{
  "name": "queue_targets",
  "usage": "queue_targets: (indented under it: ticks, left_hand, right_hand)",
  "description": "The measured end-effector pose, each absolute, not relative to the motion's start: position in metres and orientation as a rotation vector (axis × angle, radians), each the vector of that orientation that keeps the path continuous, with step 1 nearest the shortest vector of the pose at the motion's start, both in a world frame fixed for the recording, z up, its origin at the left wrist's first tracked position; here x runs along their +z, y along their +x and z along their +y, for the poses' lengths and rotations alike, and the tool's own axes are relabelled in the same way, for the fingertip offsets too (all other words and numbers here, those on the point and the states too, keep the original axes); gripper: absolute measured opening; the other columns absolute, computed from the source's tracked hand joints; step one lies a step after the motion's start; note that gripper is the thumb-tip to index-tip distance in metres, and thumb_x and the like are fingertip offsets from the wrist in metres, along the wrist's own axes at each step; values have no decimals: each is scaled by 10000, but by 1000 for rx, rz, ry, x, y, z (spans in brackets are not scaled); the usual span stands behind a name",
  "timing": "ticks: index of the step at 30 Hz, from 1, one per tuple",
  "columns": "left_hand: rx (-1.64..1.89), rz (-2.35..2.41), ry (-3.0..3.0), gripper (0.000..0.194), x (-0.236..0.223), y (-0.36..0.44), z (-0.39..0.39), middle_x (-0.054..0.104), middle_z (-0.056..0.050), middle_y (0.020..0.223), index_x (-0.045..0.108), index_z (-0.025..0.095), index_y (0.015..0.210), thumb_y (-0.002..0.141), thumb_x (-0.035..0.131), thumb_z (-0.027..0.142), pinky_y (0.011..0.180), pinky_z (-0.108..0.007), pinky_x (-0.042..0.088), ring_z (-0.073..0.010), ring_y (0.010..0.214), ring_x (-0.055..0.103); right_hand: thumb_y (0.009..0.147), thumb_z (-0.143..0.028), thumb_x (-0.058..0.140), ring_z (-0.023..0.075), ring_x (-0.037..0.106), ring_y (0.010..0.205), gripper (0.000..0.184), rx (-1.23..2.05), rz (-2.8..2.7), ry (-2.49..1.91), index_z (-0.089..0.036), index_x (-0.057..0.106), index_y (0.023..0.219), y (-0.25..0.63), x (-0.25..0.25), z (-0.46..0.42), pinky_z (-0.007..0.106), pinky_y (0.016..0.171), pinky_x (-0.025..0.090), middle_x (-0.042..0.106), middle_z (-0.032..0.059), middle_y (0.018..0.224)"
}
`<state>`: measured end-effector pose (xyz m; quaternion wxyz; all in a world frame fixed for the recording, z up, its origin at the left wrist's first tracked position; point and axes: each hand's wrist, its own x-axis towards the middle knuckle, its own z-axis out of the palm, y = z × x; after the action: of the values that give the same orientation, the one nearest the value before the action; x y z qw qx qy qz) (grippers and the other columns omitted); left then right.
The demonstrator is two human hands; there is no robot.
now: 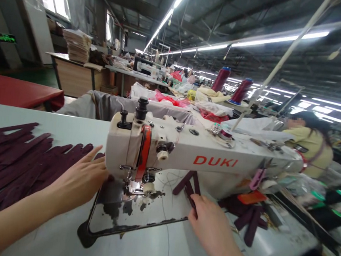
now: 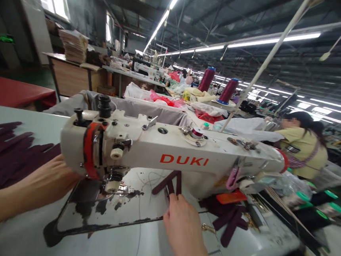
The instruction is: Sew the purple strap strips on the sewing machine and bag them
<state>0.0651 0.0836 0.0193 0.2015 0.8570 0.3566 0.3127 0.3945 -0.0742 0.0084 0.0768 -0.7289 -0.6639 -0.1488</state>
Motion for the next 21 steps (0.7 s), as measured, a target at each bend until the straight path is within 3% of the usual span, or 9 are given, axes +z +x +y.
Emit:
queue_targets:
  ticks: [3, 4, 6, 8, 10, 14, 21]
  left_hand:
    - [631, 997, 2876, 517, 25, 39, 72, 682, -20, 1303, 701, 208, 1207, 834, 400, 14, 1206, -620, 88, -297, 1299, 555]
    - [605, 1004, 2964, 510, 24, 33, 67, 657, -34, 1347, 678, 221, 1249, 849, 419, 37, 1213, -611, 83, -293, 1304, 554]
    - [701, 1058, 2971, 448, 20, 27, 56, 643, -66, 1360, 659, 221, 1275, 896, 449, 107, 1209, -551, 229, -285, 1274, 580]
    - [808, 1110, 2879, 388, 15, 32, 46, 679, -96, 1275, 674, 198, 1232, 944, 419, 140, 1093, -455, 447, -270, 1182, 632]
    - [889, 1078, 2789, 397, 12, 44, 36, 708, -104, 1164, 683, 176, 1183, 954, 367, 105, 957, -372, 547, -237, 1071, 673]
    - [945, 893, 2737, 429, 5, 67, 18, 723, -80, 1115, 652, 185, 1205, 908, 377, 44, 893, -304, 591, -192, 997, 702]
    - [976, 694, 2927, 575, -11, 78, 6, 705, -131, 1215, 566, 117, 1275, 747, 386, -23, 1026, -330, 528, -215, 1171, 659]
  right_hand:
    - [742, 1, 584, 224, 705, 593, 224, -412, -1994, -2072, -182, 699, 803, 395, 25, -81, 322, 578, 586, 728, 62, 754]
    - [773, -28, 588, 188, 683, 543, 202, -351, -1997, -1966, -199, 688, 813, 391, 29, -84, 284, 537, 572, 716, 30, 727]
    - [860, -122, 604, 118, 643, 488, 128, -124, -2012, -1610, -236, 662, 871, 369, 33, -88, 196, 477, 535, 699, -33, 704]
    - [869, -90, 611, 88, 715, 677, 225, 102, -2053, -1197, -262, 658, 1005, 335, 29, -84, 131, 651, 567, 748, -58, 841]
    - [918, -100, 556, 118, 746, 831, 242, -8, -2096, -939, -226, 656, 1098, 299, 18, -71, 163, 756, 577, 776, -8, 1005]
    - [951, -71, 424, 168, 729, 766, 295, -89, -2079, -943, -170, 701, 965, 267, -11, -40, 231, 708, 592, 776, 47, 913]
    - [953, -93, 397, 206, 663, 772, 302, -73, -2164, -954, -128, 693, 997, 279, -25, -35, 288, 728, 591, 742, 94, 875]
